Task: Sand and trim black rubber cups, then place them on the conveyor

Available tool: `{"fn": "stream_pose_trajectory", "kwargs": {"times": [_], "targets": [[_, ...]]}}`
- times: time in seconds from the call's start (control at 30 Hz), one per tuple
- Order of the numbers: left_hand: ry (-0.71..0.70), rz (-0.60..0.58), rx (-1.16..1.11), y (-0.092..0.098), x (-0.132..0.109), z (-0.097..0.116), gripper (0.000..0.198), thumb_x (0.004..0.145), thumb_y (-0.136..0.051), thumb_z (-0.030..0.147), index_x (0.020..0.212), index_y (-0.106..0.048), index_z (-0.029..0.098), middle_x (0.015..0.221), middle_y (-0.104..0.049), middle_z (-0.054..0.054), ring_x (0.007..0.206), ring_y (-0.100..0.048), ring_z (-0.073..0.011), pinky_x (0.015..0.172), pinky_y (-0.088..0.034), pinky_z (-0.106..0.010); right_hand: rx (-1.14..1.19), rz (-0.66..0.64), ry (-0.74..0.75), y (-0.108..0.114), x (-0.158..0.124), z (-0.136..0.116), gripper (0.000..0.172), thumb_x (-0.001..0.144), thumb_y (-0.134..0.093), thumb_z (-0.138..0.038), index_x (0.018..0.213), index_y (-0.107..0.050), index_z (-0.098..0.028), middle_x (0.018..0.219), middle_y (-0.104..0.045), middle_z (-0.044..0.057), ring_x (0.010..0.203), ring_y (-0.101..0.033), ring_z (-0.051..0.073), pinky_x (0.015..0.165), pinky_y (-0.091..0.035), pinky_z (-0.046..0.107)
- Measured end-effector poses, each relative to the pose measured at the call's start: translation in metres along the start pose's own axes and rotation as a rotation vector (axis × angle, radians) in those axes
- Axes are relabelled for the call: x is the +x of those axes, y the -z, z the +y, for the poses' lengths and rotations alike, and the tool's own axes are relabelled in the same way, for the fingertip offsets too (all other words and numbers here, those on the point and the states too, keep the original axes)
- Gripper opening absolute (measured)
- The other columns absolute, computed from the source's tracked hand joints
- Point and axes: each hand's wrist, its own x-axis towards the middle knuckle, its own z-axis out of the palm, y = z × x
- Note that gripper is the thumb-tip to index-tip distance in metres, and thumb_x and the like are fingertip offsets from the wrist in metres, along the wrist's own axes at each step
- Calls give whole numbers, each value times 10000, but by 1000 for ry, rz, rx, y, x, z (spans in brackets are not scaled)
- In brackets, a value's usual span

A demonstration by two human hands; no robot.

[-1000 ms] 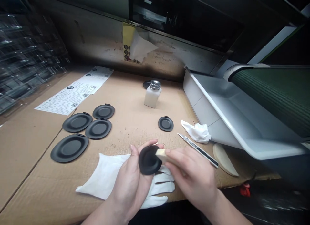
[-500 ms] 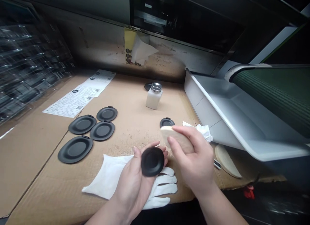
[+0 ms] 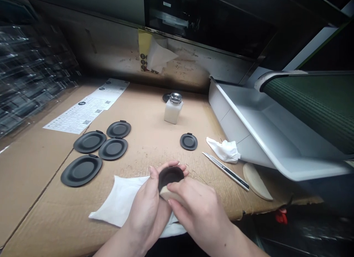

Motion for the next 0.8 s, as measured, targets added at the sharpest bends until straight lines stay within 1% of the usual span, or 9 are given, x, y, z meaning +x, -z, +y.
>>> {"fn": "stream_pose_trajectory", "kwargs": {"times": [0.1, 0.2, 0.27, 0.37, 0.47, 0.57, 0.63, 0.7, 0.8], "targets": [[-18, -45, 9, 0, 1, -1, 436, 866, -369, 450, 998, -609, 111, 1024, -641, -128, 1058, -538, -255, 962, -382, -374, -81, -93, 0, 20, 0, 7, 117, 855, -484, -176, 924, -578, -188, 759, -610, 15, 688, -568, 119, 627, -452, 237], [-5, -47, 10, 0, 2, -1, 432, 867, -364, 456, 1015, -601, 126, 1034, -637, -110, 1067, -530, -250, 955, -382, -368, -90, -46, 5, 29, 7, 11, 149, 843, -494, -153, 960, -578, -193, 789, -627, 9, 714, -573, 112, 642, -450, 230], [5, -14, 7, 0, 1, 0, 428, 865, -367, 461, 1030, -598, 142, 1037, -638, -98, 1069, -531, -244, 952, -378, -362, -48, 14, -19, 23, 12, 10, 187, 827, -504, -141, 996, -567, -192, 849, -641, 14, 782, -585, 115, 698, -460, 230], [5, -3, 2, 0, 1, 1, 415, 865, -369, 460, 1011, -608, 154, 1038, -638, -93, 1078, -525, -238, 960, -368, -359, -7, 68, -45, 6, 14, 5, 200, 824, -502, -150, 1012, -559, -183, 890, -641, 23, 840, -587, 125, 775, -460, 239], [-2, -23, 31, 0, 0, 1, 398, 862, -385, 448, 969, -620, 145, 1035, -633, -104, 1077, -521, -244, 968, -359, -364, -22, -4, -12, -1, 8, 0, 153, 846, -475, -170, 974, -559, -181, 833, -617, 20, 778, -571, 131, 731, -453, 254], [-9, -34, 61, 0, 0, 0, 407, 859, -386, 450, 965, -616, 131, 1015, -626, -110, 1057, -527, -249, 972, -356, -371, -116, -147, 71, 11, 3, 2, 123, 858, -457, -169, 909, -568, -185, 748, -573, 3, 676, -519, 118, 605, -409, 240], [-15, -48, 56, 0, 0, -1, 413, 865, -367, 454, 976, -607, 137, 1016, -620, -101, 1052, -527, -237, 966, -362, -363, -248, -206, 167, 23, 4, 6, 139, 853, -448, -142, 893, -576, -181, 717, -560, -1, 649, -486, 117, 552, -365, 246], [-12, -58, 50, -2, 1, 0, 403, 871, -357, 449, 978, -601, 146, 1020, -618, -90, 1050, -527, -227, 952, -375, -353, -417, -212, 281, 32, 9, 10, 155, 839, -452, -118, 893, -588, -171, 689, -561, 0, 629, -464, 122, 512, -320, 265], [4, -47, 63, -5, 1, 1, 369, 869, -383, 430, 959, -603, 147, 1034, -624, -92, 1040, -539, -233, 916, -401, -352, -613, -130, 446, 36, 21, 13, 141, 818, -490, -127, 886, -611, -150, 682, -588, 6, 594, -451, 127, 464, -262, 289]]}}
